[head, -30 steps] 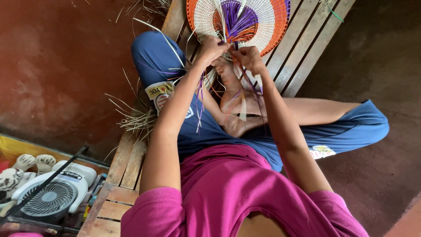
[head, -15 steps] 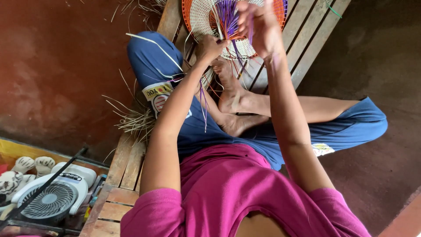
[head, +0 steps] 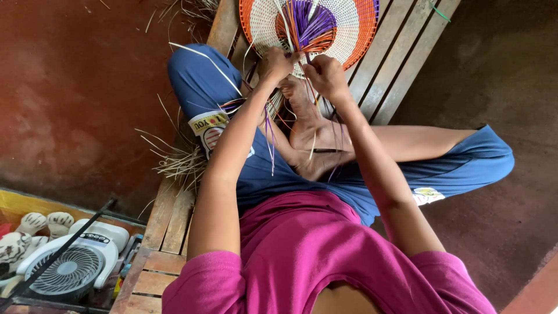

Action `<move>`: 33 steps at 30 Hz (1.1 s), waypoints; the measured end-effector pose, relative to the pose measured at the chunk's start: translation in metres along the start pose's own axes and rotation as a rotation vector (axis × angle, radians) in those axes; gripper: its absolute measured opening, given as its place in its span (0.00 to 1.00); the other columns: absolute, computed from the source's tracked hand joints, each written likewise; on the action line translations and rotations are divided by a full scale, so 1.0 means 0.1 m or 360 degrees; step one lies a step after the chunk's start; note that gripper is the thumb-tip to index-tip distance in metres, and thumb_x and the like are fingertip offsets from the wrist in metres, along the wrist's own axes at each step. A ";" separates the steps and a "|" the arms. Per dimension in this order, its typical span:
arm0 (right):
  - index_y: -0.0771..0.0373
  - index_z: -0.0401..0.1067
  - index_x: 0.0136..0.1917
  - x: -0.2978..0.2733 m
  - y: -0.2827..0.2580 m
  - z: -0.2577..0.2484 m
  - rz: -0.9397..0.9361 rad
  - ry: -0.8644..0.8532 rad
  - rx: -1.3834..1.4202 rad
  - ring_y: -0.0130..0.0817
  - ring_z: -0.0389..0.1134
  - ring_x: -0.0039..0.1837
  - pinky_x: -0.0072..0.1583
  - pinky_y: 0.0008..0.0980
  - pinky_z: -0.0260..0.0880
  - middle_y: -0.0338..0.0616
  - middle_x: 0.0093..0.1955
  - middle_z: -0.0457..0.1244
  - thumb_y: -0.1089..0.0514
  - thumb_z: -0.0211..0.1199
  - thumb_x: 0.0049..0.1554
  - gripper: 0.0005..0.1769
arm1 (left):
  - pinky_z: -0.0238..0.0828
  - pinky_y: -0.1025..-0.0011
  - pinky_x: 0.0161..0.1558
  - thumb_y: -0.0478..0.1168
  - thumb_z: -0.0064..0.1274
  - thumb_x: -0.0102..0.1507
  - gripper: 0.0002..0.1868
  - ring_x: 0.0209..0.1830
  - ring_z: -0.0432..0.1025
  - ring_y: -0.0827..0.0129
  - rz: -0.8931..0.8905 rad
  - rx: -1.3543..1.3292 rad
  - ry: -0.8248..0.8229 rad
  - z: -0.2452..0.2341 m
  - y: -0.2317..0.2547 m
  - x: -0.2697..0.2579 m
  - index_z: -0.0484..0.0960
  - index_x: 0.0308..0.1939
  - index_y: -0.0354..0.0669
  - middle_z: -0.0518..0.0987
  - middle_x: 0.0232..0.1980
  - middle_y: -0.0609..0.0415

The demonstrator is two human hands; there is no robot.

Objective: A person is weaving a colorful hand fan using thin, dyed strips of material while sitting on a wooden bench.

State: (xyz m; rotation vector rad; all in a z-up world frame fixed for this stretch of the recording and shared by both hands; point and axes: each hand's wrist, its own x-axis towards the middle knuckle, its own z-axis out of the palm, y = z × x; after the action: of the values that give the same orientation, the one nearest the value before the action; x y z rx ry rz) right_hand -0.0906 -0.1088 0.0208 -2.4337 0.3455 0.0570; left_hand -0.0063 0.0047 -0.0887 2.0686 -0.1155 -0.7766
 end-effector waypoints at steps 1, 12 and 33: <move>0.61 0.56 0.26 -0.08 -0.38 -0.34 0.0047 -0.0232 0.0224 0.27 0.47 0.27 0.30 0.31 0.43 0.37 0.23 0.50 0.59 0.53 0.53 0.16 | 0.43 0.84 0.12 0.57 0.54 0.55 0.30 0.04 0.51 0.82 0.0274 0.0003 -0.0035 0.07 -0.10 0.07 0.60 0.06 0.53 0.56 0.05 0.67; 0.61 0.54 0.22 -0.27 -0.84 -1.92 -0.1199 -0.0740 0.1723 0.31 0.49 0.20 0.25 0.27 0.51 0.39 0.18 0.50 0.50 0.42 0.56 0.23 | 0.51 0.86 0.14 0.54 0.55 0.57 0.28 0.05 0.55 0.82 0.0116 0.0091 -0.0101 -0.03 0.08 -0.06 0.63 0.07 0.51 0.61 0.06 0.67; 0.59 0.64 0.34 0.31 -0.06 0.36 0.0198 -0.0329 -0.1121 0.27 0.46 0.23 0.54 0.44 0.53 0.32 0.19 0.49 0.69 0.44 0.55 0.12 | 0.45 0.83 0.10 0.44 0.52 0.60 0.22 0.04 0.51 0.81 0.0106 -0.0190 -0.0091 0.02 0.03 -0.04 0.66 0.12 0.47 0.62 0.09 0.66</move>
State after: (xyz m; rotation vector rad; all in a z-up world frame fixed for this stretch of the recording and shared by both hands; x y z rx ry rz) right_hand -0.0571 -0.0890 -0.0077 -3.0532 0.4355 0.5654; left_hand -0.0101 0.0024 -0.0851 1.9213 -0.1652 -0.7835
